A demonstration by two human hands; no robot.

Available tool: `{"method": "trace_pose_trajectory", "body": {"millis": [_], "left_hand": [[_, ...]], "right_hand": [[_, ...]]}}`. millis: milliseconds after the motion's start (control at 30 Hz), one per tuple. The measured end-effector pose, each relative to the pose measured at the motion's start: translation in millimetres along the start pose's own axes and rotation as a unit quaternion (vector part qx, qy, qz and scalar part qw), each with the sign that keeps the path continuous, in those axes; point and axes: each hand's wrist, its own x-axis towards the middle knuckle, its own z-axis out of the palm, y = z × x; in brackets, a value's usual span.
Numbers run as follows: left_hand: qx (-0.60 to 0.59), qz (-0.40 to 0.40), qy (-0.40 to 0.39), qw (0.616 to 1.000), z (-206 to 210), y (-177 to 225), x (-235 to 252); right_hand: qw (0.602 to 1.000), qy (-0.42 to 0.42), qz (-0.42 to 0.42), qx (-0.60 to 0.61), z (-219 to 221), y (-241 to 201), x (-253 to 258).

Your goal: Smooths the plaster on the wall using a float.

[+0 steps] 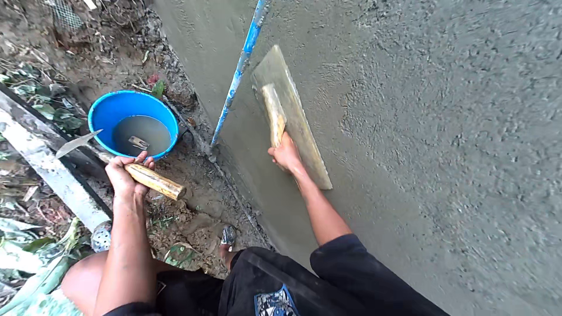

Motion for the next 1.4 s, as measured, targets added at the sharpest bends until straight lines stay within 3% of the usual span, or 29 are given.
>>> {"method": "trace_pose_trajectory", "body": {"millis": [133,267,367,467,633,733,867,967,1233,1400], "left_hand": [[-0.023,0.024,0.012,0.999,-6,19,-6],[-0.023,0.036,0.021,0.999,-11,30,-9],[-0.024,0.035,0.023,0.999,-12,24,-9],[-0.016,0.03,0.031,0.999,-7,18,-15],[-0.013,0.014,0.032,0.999,-17,10,-19],[-0.008,0.032,0.032,0.999,-18,7,-22],[0.013,0.023,0.057,0.998,-16,2,-24],[0.022,0.011,0.062,0.998,-17,0,-23],[-0.003,0.017,0.026,1.0,5,-11,5],[0.01,-0.012,0.011,1.0,10,-10,5]], "right_hand": [[0.999,0.005,0.041,-0.033,-33,41,-64],[0.997,0.073,0.009,-0.004,-61,18,-76],[0.993,0.099,-0.042,0.054,-53,-17,-41],[0.992,0.08,-0.051,0.085,-23,-28,-18],[1.0,0.014,-0.015,0.013,68,15,-9],[1.0,-0.008,-0.005,-0.028,119,30,25],[0.998,-0.026,0.017,-0.06,140,21,60],[0.998,0.017,-0.016,-0.05,128,22,52],[0.997,0.081,-0.014,-0.007,30,-20,8],[0.987,0.136,-0.063,0.06,-5,29,-57]]}}
